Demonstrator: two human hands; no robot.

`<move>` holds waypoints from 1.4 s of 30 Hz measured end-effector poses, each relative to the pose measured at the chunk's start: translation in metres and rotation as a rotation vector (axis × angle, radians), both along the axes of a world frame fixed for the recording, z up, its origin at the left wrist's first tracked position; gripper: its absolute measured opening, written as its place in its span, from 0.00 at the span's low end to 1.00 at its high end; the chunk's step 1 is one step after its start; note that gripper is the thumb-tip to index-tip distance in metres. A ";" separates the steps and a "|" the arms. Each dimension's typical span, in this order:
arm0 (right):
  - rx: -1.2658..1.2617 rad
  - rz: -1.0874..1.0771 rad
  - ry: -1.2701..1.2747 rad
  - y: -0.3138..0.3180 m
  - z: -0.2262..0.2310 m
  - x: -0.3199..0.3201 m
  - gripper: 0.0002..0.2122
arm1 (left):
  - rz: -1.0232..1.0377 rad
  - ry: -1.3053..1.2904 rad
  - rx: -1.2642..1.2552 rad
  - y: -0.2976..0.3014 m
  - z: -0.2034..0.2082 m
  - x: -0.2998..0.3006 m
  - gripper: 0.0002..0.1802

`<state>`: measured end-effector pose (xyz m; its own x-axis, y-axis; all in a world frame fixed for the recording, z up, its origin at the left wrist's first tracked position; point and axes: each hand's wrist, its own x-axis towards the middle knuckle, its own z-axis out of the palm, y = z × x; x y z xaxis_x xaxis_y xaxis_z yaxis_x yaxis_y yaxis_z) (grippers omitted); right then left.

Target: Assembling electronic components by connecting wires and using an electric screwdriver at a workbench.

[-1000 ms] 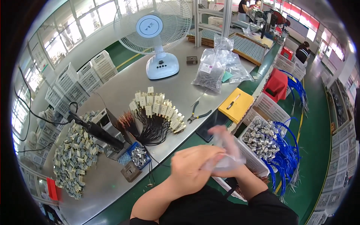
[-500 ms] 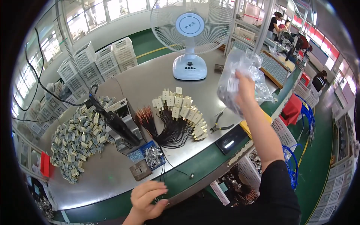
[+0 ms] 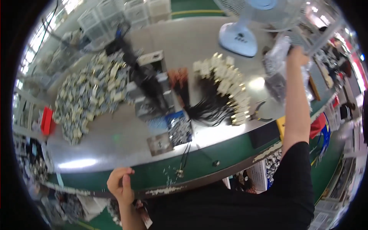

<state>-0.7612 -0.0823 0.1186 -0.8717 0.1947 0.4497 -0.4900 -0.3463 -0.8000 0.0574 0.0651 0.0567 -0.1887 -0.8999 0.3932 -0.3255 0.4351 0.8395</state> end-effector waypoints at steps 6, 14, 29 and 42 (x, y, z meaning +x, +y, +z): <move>0.236 0.478 0.398 0.068 -0.006 0.235 0.10 | 0.004 -0.103 -0.019 -0.002 -0.029 0.007 0.06; 1.200 1.252 1.095 0.119 -0.057 0.408 0.13 | -0.114 -0.289 -0.134 -0.036 -0.013 -0.047 0.12; 1.217 1.146 0.738 0.125 -0.115 0.443 0.15 | -0.514 -0.675 -0.438 -0.105 -0.038 -0.176 0.18; 1.081 1.317 0.577 0.119 -0.102 0.456 0.13 | -0.412 -0.503 -0.150 -0.104 -0.042 -0.161 0.13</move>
<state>-0.3056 0.0365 0.0169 0.1014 -0.9809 0.1663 -0.6226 -0.1929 -0.7584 -0.1032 -0.0390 0.0143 -0.6989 -0.6572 0.2822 -0.4439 0.7079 0.5494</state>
